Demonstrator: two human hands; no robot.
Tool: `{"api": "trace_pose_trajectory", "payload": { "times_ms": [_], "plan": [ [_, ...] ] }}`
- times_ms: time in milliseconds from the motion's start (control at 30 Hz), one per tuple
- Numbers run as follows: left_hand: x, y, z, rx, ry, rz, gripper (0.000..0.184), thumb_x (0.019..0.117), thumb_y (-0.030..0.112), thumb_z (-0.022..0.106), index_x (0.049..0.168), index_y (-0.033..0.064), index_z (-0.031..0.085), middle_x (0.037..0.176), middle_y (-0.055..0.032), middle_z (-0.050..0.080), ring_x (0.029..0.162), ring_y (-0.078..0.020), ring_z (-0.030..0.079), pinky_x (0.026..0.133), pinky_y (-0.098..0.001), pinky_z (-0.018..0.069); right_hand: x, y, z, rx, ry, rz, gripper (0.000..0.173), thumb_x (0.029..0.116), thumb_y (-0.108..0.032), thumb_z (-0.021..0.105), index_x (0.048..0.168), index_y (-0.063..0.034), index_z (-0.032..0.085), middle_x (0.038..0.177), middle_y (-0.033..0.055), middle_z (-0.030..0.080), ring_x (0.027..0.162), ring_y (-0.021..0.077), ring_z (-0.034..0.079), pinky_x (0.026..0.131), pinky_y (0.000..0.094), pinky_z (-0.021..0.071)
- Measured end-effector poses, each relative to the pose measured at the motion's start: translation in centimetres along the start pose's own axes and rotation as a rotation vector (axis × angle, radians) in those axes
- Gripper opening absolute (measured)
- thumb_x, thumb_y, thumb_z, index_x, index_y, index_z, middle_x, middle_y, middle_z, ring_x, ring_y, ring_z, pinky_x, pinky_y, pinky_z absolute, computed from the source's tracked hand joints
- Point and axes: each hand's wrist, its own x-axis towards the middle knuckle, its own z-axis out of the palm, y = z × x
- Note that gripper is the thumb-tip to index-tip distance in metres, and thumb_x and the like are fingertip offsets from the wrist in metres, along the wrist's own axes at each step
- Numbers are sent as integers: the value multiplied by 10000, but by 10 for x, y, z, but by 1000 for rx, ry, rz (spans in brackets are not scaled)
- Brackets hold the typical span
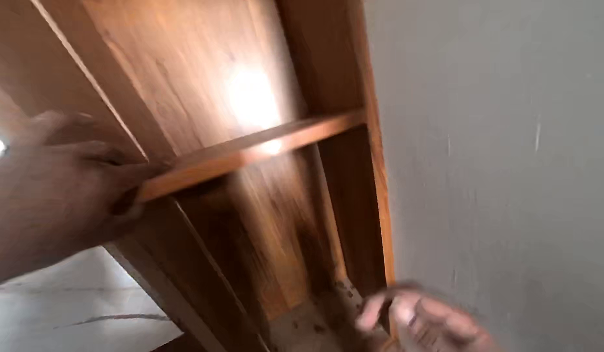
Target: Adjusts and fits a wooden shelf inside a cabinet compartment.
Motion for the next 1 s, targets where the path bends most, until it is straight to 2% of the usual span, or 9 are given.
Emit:
{"api": "trace_pose_trajectory", "payload": {
  "times_ms": [100, 167, 267, 367, 500, 700, 800, 933, 1000],
  "plan": [
    [20, 36, -42, -126, -59, -67, 196, 885, 152, 684, 1037, 70, 778, 947, -155, 740, 990, -425, 667, 1098, -679, 334, 130, -96, 9, -146, 95, -74, 397, 1083, -388, 467, 884, -155, 720, 749, -25, 638, 634, 54, 580, 593, 208, 512],
    [26, 46, -53, -118, -220, -147, 266, 928, 110, 647, 1174, 82, 743, 1072, -160, 740, 1090, -416, 668, 1137, -642, 357, 208, -129, 30, -213, 125, 35, 482, 1063, -477, 477, 715, -167, 599, 557, -36, 424, 435, 60, 349, 420, 206, 311],
    [30, 49, -58, -182, -267, -153, 317, 941, 14, 614, 1249, -3, 690, 1050, -224, 734, 1058, -440, 688, 1151, -623, 362, 335, -132, 58, -239, 176, 247, 442, 1030, -444, 521, 692, -159, 528, 501, -46, 351, 378, 68, 304, 375, 229, 281],
    [32, 48, -65, -306, -311, -176, 378, 953, -56, 568, 1328, -70, 612, 1169, -287, 695, 1167, -486, 637, 1145, -616, 362, 437, -86, 63, -324, 261, 350, 349, 1020, -402, 538, 865, -94, 593, 617, -3, 473, 474, 107, 436, 440, 293, 389],
    [31, 53, -63, -288, -264, -224, 365, 949, -46, 577, 1309, -44, 640, 1194, -246, 698, 1167, -420, 650, 1121, -533, 412, 432, 0, 45, -478, 222, 437, 415, 1064, -382, 525, 1133, -13, 701, 992, 163, 695, 890, 255, 646, 796, 487, 529],
    [52, 46, -91, -403, -415, -325, 385, 981, -47, 523, 1348, -12, 635, 1277, -188, 692, 1217, -383, 647, 1074, -532, 458, 484, -10, 59, -162, 331, 431, 310, 1042, -330, 494, 897, -88, 623, 564, -29, 491, 425, 75, 441, 400, 256, 397],
    [35, 55, -70, -285, -277, -292, 373, 944, -24, 576, 1302, 13, 675, 1186, -168, 728, 1161, -351, 673, 1097, -451, 452, 456, 15, 42, -310, 273, 487, 392, 1084, -328, 490, 1193, 4, 667, 907, 110, 679, 752, 167, 618, 704, 373, 544],
    [35, 55, -65, -229, -268, -276, 364, 954, -23, 562, 1299, 20, 667, 1152, -155, 731, 1116, -334, 681, 1093, -445, 443, 465, 14, 49, -269, 337, 497, 359, 1047, -362, 514, 1004, -46, 678, 691, 18, 589, 537, 99, 515, 486, 295, 452],
    [38, 58, -70, -226, -269, -301, 388, 938, -13, 579, 1311, 41, 672, 1233, -151, 713, 1206, -337, 652, 1129, -471, 419, 457, 15, 41, -326, 301, 544, 392, 1075, -341, 510, 1132, 1, 694, 941, 120, 692, 799, 189, 634, 737, 401, 544]
  ]
}}
